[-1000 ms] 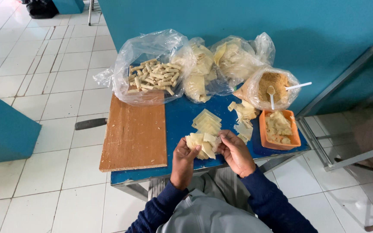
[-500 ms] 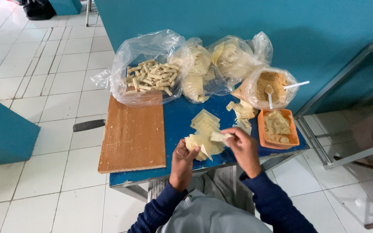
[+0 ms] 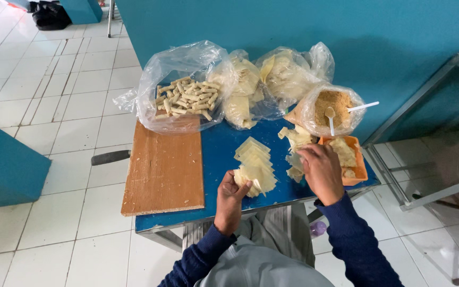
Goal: The person sits at a table and folds thin dough sheets one at a time into an accordion zigzag shape, pressing each fold by hand and placing the finished folded piece on the table. They occasionally reach into an orange container of filling and a bag of brown powder with a spoon while continuing to fold more sheets.
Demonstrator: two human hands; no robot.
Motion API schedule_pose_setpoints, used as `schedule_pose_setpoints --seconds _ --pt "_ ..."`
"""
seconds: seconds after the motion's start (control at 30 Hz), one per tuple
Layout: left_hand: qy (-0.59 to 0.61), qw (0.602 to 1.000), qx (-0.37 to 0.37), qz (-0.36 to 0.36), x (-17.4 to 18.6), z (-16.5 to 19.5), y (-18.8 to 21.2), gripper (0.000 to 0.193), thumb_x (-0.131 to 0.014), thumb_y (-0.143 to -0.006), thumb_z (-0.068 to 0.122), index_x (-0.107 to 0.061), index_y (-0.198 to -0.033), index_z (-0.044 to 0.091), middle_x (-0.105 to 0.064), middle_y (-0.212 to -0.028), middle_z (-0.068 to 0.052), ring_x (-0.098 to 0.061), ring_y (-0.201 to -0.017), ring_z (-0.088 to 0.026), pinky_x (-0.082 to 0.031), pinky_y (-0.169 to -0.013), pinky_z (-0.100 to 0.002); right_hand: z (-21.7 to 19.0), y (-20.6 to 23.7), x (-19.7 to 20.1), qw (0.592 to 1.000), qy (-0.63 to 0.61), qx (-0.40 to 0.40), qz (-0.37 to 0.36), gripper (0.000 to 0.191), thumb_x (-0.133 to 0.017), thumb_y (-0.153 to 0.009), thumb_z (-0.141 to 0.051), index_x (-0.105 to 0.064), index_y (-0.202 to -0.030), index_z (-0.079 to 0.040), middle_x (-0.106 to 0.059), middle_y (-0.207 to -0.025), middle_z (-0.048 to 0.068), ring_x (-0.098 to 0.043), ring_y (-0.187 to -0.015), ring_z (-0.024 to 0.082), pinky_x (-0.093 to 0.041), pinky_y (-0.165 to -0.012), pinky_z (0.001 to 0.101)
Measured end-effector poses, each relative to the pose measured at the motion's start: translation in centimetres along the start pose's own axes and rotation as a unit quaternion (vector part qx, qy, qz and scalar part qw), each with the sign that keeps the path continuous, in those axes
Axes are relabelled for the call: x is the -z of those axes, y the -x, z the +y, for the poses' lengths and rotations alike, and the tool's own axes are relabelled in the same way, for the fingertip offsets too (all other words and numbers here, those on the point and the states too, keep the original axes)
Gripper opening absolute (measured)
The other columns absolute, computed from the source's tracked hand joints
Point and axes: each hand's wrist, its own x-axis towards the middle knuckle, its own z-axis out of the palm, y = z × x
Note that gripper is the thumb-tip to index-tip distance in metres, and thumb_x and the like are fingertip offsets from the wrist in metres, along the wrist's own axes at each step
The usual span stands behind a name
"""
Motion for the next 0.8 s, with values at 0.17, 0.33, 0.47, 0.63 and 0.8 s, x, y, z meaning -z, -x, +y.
schedule_pose_setpoints --seconds 0.17,0.33,0.47,0.63,0.8 --pt "-0.001 1.000 -0.007 -0.002 -0.2 -0.4 0.1 0.025 -0.066 -0.095 -0.002 -0.055 -0.117 -0.001 -0.070 -0.110 -0.009 -0.068 -0.100 -0.013 -0.055 -0.086 -0.028 -3.4 -0.1 0.2 0.993 -0.118 -0.001 -0.015 0.016 -0.067 -0.092 -0.002 -0.072 -0.105 -0.010 -0.070 -0.100 0.008 -0.065 -0.097 0.030 -0.051 -0.085 0.0393" --pt "0.002 0.999 -0.030 -0.010 -0.2 -1.0 -0.3 0.026 -0.067 -0.095 -0.004 -0.054 -0.117 -0.001 -0.069 -0.110 -0.007 -0.067 -0.101 -0.011 -0.054 -0.086 -0.028 -6.5 1.8 -2.8 0.923 -0.339 -0.129 -0.128 0.012 -0.073 -0.091 -0.015 -0.071 -0.101 -0.008 -0.071 -0.092 0.002 -0.070 -0.080 0.010 -0.055 -0.069 0.0247" --pt "0.016 1.000 -0.009 0.002 0.4 -1.0 -0.4 0.026 -0.066 -0.096 -0.004 -0.053 -0.118 0.000 -0.068 -0.106 -0.008 -0.065 -0.093 -0.012 -0.052 -0.079 -0.028 -4.6 2.7 -5.4 0.766 -0.579 -0.224 -0.166 0.010 -0.068 -0.100 -0.013 -0.070 -0.103 -0.004 -0.069 -0.097 0.000 -0.062 -0.088 0.006 -0.052 -0.079 0.0248" --pt "0.078 0.997 -0.016 0.005 1.0 -0.7 -0.1 0.021 -0.061 -0.098 -0.004 -0.054 -0.117 0.000 -0.068 -0.111 -0.008 -0.065 -0.100 -0.012 -0.052 -0.088 -0.029 -2.0 4.3 -7.8 0.552 -0.748 -0.344 -0.133 0.010 -0.063 -0.101 -0.018 -0.064 -0.103 -0.008 -0.066 -0.096 -0.001 -0.064 -0.088 0.009 -0.052 -0.081 0.0276" --pt "0.097 0.995 -0.023 0.029 1.7 0.8 0.3 0.024 -0.060 -0.097 -0.002 -0.053 -0.120 0.001 -0.068 -0.118 -0.010 -0.064 -0.108 -0.016 -0.050 -0.096 -0.032 -0.3 3.6 -8.1 0.649 -0.695 -0.304 -0.049 0.009 -0.063 -0.103 -0.014 -0.064 -0.107 -0.006 -0.067 -0.098 0.002 -0.064 -0.090 0.011 -0.052 -0.082 0.0282"
